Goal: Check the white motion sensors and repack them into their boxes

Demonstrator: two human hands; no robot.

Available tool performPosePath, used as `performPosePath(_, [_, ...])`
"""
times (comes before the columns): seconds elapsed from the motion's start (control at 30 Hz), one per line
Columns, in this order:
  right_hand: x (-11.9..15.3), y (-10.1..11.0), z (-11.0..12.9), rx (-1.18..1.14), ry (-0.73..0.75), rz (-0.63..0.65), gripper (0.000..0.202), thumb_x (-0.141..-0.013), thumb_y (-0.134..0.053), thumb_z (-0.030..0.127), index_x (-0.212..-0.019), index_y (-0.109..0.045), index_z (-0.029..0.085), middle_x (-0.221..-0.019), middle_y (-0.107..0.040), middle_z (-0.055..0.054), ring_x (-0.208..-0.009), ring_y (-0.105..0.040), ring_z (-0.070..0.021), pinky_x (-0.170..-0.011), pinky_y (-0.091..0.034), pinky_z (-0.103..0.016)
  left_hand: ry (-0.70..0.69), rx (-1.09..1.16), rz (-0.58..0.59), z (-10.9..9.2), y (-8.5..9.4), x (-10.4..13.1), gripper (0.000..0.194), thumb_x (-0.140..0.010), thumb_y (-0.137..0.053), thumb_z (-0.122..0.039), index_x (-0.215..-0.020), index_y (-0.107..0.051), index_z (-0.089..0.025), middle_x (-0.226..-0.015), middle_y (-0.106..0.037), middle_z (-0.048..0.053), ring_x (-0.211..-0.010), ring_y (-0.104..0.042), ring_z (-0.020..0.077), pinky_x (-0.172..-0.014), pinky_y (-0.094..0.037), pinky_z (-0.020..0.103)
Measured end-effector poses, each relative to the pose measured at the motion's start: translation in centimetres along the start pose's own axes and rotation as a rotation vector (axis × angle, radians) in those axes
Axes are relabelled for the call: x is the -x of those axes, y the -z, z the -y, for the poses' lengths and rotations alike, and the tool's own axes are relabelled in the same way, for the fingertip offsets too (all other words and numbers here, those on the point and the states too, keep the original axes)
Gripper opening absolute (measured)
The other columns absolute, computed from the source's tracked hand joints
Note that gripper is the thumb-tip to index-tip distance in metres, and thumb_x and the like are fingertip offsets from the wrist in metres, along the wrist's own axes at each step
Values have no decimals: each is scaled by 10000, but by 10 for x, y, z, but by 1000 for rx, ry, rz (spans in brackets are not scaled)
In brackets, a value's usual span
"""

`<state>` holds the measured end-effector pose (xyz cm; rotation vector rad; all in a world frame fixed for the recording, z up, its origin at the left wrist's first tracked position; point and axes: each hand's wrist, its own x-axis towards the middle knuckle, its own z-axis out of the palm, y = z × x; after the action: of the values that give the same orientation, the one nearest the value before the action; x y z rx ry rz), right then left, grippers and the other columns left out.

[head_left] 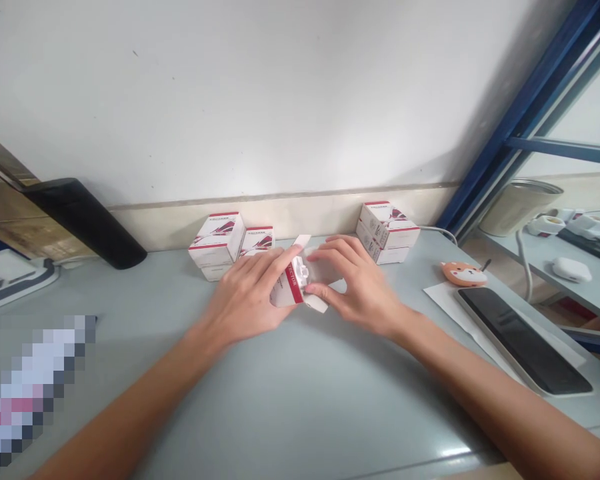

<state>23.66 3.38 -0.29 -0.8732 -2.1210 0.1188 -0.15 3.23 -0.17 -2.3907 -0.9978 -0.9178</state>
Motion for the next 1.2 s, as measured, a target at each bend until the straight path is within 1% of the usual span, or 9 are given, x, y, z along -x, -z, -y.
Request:
performPosePath(0.2, [0, -1, 3, 37, 29, -33, 286, -985, -720, 469, -1198, -698, 278, -1143, -729, -89, -1131, -646, -290, -989, -524, -480, -15, 17, 66, -3, 3, 1, 794, -902, -753, -379, -1604, -395, -278, -1328, -739, 111, -1167, -733, 341, -1006, -569, 457])
performPosePath(0.4, [-8, 20, -14, 192, -91, -360, 207, -976, -712, 432, -1119, -702, 282, -1119, -730, -86, -1080, -667, -306, -951, -525, -488, 45, 8, 36, -2, 6, 0, 797, -871, -772, -354, -1577, -406, -288, -1366, -726, 104, -1181, -730, 337, -1035, -568, 457])
performPosePath(0.47, [-6, 19, -29, 337, -188, -282, 178, -967, -698, 399, -1093, -712, 274, -1090, -731, -91, -1059, -668, -326, -934, -522, -499, 12, 13, -22, -1, 7, 0, 805, -860, -771, -301, -1573, -398, -287, -1331, -741, 96, -1172, -734, 330, -1039, -568, 451])
performPosePath(0.63, [10, -3, -57, 495, -313, 208, 161, -926, -643, 196, -1055, -739, 206, -1009, -741, -109, -1009, -700, -327, -904, -525, -464, -96, -18, -138, 5, 8, -2, 865, -829, -718, -152, -1606, -359, -279, -1256, -754, 86, -1146, -735, 313, -1006, -574, 436])
performPosePath(0.7, [11, -5, -57, 467, -355, 247, 236, -932, -631, 190, -1145, -732, 199, -1045, -743, -112, -1005, -707, -320, -869, -528, -441, -138, -39, -164, 8, 9, -2, 885, -812, -702, -125, -1613, -356, -269, -1236, -753, 92, -1128, -737, 313, -969, -579, 429])
performPosePath(0.83, [0, 15, -34, 300, -336, -120, 222, -995, -598, 288, -1182, -713, 252, -1111, -719, -85, -883, -684, -257, -734, -513, -394, -148, -79, -160, 10, 9, -3, 877, -812, -669, -102, -1612, -351, -270, -1222, -754, 92, -1118, -737, 316, -941, -574, 430])
performPosePath(0.93, [-7, 30, -3, 163, -107, -321, 151, -1008, -594, 274, -1072, -730, 263, -1020, -685, -73, -877, -635, -240, -777, -501, -406, -116, -89, -91, 8, 8, -1, 816, -841, -671, -135, -1590, -370, -260, -1237, -756, 99, -1122, -735, 324, -978, -563, 447])
performPosePath(1.03, [-5, 27, 20, 87, 110, -43, 155, -1000, -637, 291, -1103, -750, 268, -1092, -686, -78, -937, -589, -247, -825, -463, -430, -107, -78, -30, 8, 8, 0, 764, -863, -689, -180, -1565, -396, -247, -1274, -747, 109, -1140, -732, 322, -1007, -557, 448])
performPosePath(1.2, [4, 6, 26, -73, 25, 204, 189, -991, -710, 422, -1103, -764, 280, -1250, -677, -64, -1105, -536, -260, -922, -393, -439, -149, -55, 54, 13, 8, 1, 709, -892, -716, -270, -1537, -425, -224, -1276, -751, 115, -1130, -738, 321, -986, -568, 455])
